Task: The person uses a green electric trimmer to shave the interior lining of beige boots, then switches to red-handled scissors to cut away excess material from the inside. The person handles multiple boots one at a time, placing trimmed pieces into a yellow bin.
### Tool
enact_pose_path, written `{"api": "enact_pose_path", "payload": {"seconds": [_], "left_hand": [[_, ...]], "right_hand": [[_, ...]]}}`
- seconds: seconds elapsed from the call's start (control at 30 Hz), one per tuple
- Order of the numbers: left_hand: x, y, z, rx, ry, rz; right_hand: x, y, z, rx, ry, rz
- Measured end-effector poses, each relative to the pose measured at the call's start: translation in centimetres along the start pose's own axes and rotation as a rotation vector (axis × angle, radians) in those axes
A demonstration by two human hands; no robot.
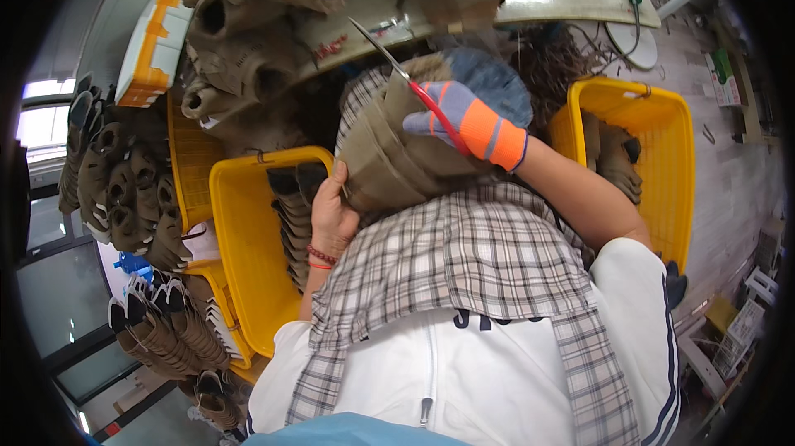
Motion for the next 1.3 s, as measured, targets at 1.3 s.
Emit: {"api": "enact_pose_path", "payload": {"seconds": [1.3], "left_hand": [[-1.4, -23.0, -20.9, -1.810, -1.522, 0.467]], "right_hand": [[-1.8, 14.4, 11.5, 0.675, 0.326, -0.580]]}}
Point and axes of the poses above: each hand's wrist, its own x-axis away from the middle knuckle, its own y-axis out of the back of the hand, z = x × y, the point moved 6 cm from there along -x, towards the middle knuckle, and after that the axes turned 8 degrees about -y, right-handed, at the moved point
